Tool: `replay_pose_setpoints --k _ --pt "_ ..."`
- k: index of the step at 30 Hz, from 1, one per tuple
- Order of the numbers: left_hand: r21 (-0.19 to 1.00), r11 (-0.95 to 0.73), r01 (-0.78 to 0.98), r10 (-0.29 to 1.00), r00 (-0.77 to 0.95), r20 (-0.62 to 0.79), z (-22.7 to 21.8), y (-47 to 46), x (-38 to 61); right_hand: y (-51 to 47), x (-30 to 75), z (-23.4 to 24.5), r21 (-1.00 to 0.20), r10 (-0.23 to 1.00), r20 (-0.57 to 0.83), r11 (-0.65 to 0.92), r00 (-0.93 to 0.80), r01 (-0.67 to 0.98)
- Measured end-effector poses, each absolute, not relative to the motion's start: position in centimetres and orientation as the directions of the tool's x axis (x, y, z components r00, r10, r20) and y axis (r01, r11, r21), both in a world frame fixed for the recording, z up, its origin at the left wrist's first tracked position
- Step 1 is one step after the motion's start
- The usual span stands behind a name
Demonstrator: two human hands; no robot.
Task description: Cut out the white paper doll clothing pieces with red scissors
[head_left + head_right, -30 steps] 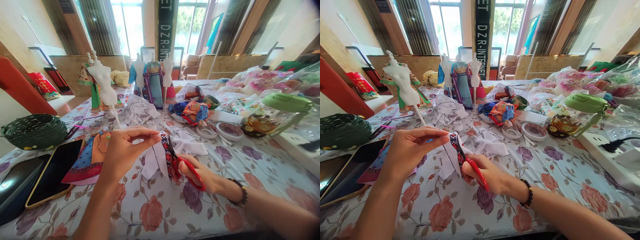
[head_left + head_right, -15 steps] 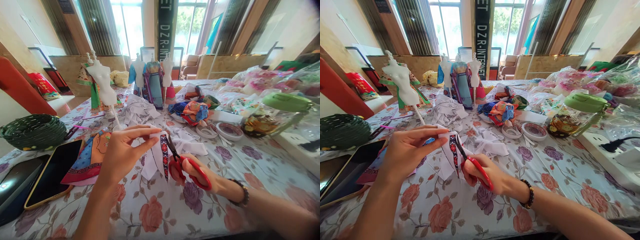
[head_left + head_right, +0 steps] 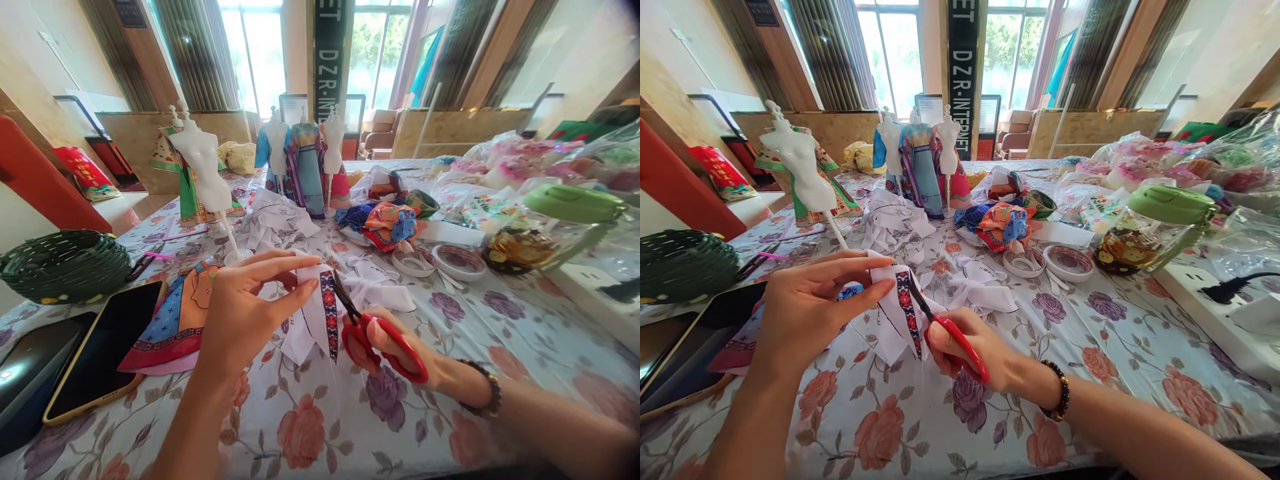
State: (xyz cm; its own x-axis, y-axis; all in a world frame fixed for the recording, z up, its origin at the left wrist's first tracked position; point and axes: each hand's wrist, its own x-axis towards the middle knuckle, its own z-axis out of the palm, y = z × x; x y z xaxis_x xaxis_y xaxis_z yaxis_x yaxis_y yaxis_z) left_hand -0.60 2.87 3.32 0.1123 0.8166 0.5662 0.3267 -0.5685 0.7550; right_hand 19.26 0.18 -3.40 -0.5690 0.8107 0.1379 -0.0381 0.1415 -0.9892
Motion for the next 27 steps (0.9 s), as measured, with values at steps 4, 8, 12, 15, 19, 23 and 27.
replay_pose_setpoints --k 4,8,12,15,19,23,27 --pt "0.771 -0.550 0.320 0.828 0.086 0.554 3.5 2.7 -0.4 0.1 19.4 -3.7 -0.989 0.809 0.134 0.149 -0.572 -0.021" --pt "0.779 -0.548 0.304 0.831 0.091 0.549 3.6 2.7 -0.3 0.2 19.5 -3.9 -0.989 0.822 0.135 0.143 -0.553 -0.028" --pt "0.776 -0.548 0.312 0.829 0.079 0.554 3.5 2.7 -0.3 0.1 19.4 -3.5 -0.990 0.834 0.119 0.138 -0.538 -0.006" --pt "0.775 -0.546 0.319 0.830 0.084 0.551 3.5 2.7 -0.4 0.0 19.4 -3.1 -0.991 0.843 0.100 0.130 -0.529 0.020" --pt "0.770 -0.542 0.337 0.835 0.115 0.538 3.6 2.7 -0.5 -0.1 19.4 -3.1 -0.992 0.843 0.117 0.126 -0.525 -0.020" --pt "0.775 -0.536 0.335 0.840 0.112 0.532 3.7 2.6 -0.5 -0.1 19.3 -3.1 -0.994 0.845 0.106 0.106 -0.524 -0.031" --pt "0.770 -0.535 0.349 0.839 0.111 0.532 3.7 2.6 -0.5 -0.2 19.2 -2.6 -0.997 0.855 0.061 0.075 -0.516 0.006"
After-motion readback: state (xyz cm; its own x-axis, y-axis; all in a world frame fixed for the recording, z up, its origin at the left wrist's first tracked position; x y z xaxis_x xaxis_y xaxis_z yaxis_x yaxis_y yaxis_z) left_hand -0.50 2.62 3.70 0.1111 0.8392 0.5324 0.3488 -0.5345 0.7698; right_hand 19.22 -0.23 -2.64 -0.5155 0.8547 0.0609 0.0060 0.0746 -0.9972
